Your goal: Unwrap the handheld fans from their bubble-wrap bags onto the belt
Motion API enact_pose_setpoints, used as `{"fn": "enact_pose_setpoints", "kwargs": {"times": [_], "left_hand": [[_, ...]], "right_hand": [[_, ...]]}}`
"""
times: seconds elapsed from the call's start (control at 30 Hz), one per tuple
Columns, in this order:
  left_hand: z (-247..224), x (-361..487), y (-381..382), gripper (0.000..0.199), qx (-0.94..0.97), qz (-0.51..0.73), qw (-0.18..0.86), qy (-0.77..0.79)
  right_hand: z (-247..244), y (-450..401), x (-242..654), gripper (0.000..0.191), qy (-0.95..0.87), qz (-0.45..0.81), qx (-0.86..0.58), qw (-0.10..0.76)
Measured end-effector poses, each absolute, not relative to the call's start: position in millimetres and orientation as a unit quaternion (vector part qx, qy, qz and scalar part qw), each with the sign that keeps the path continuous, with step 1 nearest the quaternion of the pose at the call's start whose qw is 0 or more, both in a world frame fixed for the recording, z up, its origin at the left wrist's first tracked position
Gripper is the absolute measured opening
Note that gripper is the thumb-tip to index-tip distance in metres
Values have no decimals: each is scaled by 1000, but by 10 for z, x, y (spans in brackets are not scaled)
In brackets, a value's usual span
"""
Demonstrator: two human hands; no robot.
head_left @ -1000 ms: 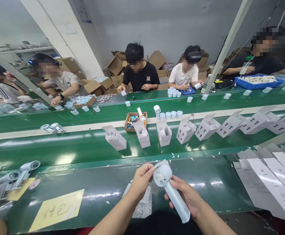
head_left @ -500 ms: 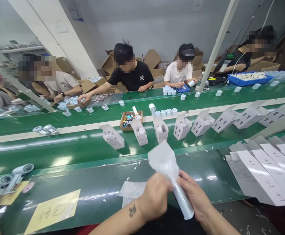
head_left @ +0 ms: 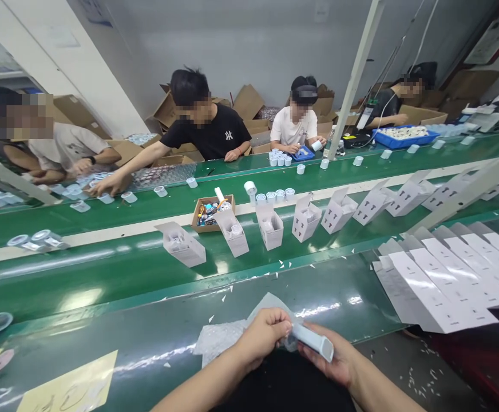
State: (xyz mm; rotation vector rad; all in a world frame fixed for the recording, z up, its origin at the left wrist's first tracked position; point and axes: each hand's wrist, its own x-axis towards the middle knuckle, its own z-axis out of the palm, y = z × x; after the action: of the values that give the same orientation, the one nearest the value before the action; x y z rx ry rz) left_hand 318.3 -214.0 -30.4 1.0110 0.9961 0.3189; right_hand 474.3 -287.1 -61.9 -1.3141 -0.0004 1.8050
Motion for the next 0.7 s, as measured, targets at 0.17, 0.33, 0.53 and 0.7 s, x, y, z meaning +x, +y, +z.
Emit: {"fn": "enact_pose_setpoints", "kwargs": {"times": [0.17, 0.33, 0.53, 0.7], "left_hand": [[-108, 3387, -1989, 36, 476, 164, 716, 484], [242, 3182, -1778, 38, 487, 225, 708, 460], [188, 3203, -1668, 105, 763, 164, 544, 307], [5, 3477, -1688, 19, 780, 191, 515, 300]], "right_hand": [[-443, -2849, 4751, 28, -104, 664, -604, 429], [96, -2814, 5121, 32, -297, 570, -618, 453], [24, -2604, 4994, 49, -222, 669, -448, 549], [-60, -2416, 5664, 42, -448, 503, -628, 390]]}}
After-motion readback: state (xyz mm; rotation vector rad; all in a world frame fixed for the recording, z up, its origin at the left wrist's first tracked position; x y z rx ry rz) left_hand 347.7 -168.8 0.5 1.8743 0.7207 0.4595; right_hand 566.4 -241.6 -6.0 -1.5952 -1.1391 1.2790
